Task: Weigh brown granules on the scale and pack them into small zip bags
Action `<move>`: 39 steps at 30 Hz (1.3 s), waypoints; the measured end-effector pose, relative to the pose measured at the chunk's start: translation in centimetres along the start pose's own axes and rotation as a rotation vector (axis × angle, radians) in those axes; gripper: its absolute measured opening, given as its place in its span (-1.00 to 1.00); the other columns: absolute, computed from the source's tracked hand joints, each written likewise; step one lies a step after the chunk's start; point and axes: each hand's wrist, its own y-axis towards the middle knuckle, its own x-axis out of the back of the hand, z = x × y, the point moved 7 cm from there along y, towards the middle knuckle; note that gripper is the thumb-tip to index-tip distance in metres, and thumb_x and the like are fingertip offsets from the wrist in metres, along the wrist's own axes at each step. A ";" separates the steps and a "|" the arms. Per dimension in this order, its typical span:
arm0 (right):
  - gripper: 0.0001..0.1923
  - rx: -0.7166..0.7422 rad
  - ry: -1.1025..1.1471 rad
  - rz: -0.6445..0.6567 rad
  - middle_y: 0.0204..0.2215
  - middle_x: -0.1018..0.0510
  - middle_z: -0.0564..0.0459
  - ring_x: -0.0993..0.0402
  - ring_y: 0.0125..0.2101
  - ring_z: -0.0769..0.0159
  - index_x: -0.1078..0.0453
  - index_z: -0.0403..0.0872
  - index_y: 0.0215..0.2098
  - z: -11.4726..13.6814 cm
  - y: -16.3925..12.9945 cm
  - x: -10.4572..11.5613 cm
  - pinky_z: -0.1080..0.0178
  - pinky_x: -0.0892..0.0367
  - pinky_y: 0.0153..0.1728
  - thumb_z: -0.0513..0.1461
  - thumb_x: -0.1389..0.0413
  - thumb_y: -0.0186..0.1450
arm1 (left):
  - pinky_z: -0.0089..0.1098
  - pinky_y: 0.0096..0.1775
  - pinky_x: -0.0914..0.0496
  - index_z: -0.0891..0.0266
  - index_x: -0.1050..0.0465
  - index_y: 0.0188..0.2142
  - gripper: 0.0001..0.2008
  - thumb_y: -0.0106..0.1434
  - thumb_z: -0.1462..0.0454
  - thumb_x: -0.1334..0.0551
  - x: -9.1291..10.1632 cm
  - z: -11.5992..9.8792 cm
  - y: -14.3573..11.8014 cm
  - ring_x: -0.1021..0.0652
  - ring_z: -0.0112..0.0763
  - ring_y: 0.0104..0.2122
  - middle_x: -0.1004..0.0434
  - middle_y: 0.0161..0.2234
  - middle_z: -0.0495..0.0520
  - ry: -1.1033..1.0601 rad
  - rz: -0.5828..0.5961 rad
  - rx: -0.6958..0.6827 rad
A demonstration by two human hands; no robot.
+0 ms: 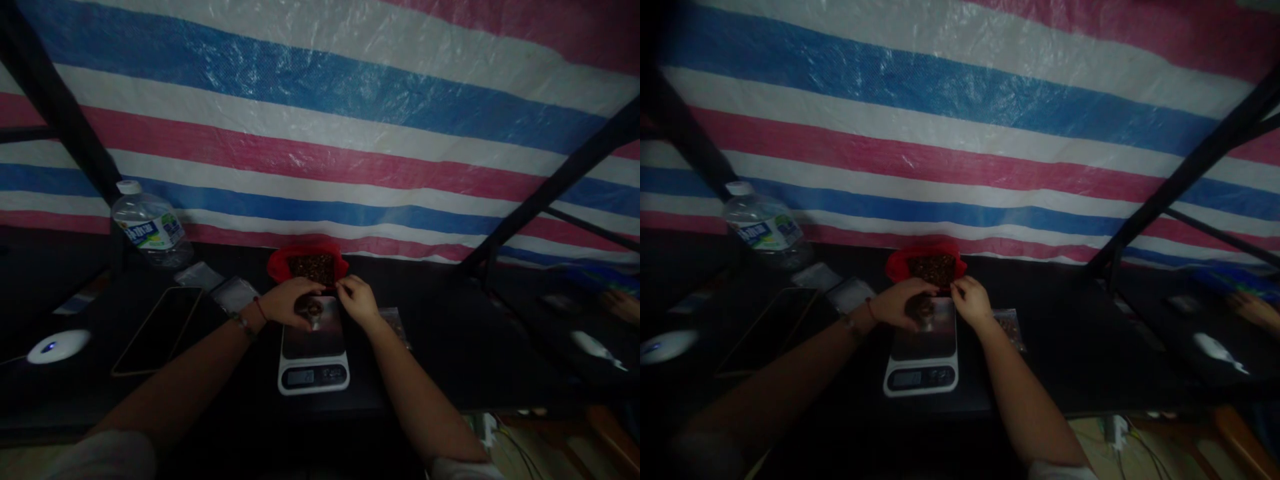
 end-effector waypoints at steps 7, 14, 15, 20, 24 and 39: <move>-0.62 0.033 0.060 0.166 -0.01 -0.49 -0.08 -0.38 0.04 0.27 -0.36 -0.07 0.08 -0.2 -0.3 -2.0 0.19 -0.27 0.09 -0.17 0.12 0.41 | -0.19 -0.01 -0.35 0.31 -0.50 -0.18 -0.56 0.39 0.14 0.10 2.5 5.9 -1.6 -0.52 -0.23 -0.15 -0.57 -0.20 0.20 0.340 -0.267 0.424; -0.48 -0.050 -0.106 0.362 0.12 -0.40 -0.19 -0.27 0.16 0.13 -0.32 -0.23 0.13 -1.0 -0.6 -3.6 0.10 -0.12 0.19 -0.08 0.21 0.44 | -0.29 -0.19 -0.37 0.30 -0.52 -0.34 -0.47 0.41 0.09 0.14 1.2 6.2 -1.5 -0.54 -0.26 -0.28 -0.57 -0.33 0.20 0.569 -0.140 0.570; -0.48 -0.067 -0.119 0.356 0.10 -0.42 -0.20 -0.29 0.14 0.14 -0.34 -0.24 0.11 -1.0 -0.5 -3.5 0.13 -0.14 0.17 -0.07 0.21 0.44 | -0.29 -0.21 -0.36 0.31 -0.52 -0.35 -0.46 0.41 0.08 0.14 1.2 6.2 -1.5 -0.54 -0.26 -0.30 -0.57 -0.35 0.21 0.582 -0.129 0.583; -0.49 -0.125 -0.221 0.372 -0.09 -0.55 -0.18 -0.45 -0.05 0.20 -0.44 -0.18 -0.06 -1.0 -0.2 -2.6 0.23 -0.25 0.00 -0.06 0.25 0.45 | -0.29 -0.23 -0.34 0.35 -0.52 -0.40 -0.42 0.42 0.13 0.19 0.9 6.1 -1.2 -0.54 -0.27 -0.35 -0.55 -0.41 0.24 0.552 -0.085 0.531; -0.45 -0.172 -0.343 0.416 -0.22 -0.58 -0.19 -0.49 -0.16 0.19 -0.47 -0.18 -0.21 -0.9 -0.3 -2.0 0.25 -0.26 -0.10 -0.07 0.28 0.45 | -0.29 -0.29 -0.32 0.36 -0.51 -0.43 -0.40 0.42 0.12 0.19 1.0 6.1 -1.0 -0.52 -0.26 -0.38 -0.54 -0.45 0.24 0.557 -0.078 0.538; -0.65 -0.041 -0.401 0.661 -0.06 -0.53 -0.20 -0.50 -0.16 0.11 -0.48 -0.13 -0.04 0.2 7.0 -7.0 0.24 -0.33 -0.14 -0.30 -0.15 0.19 | -0.27 -0.09 -0.34 0.30 -0.49 -0.31 -0.64 0.38 0.23 0.05 0.4 5.8 -0.8 -0.50 -0.29 -0.23 -0.55 -0.30 0.17 0.382 -0.173 0.399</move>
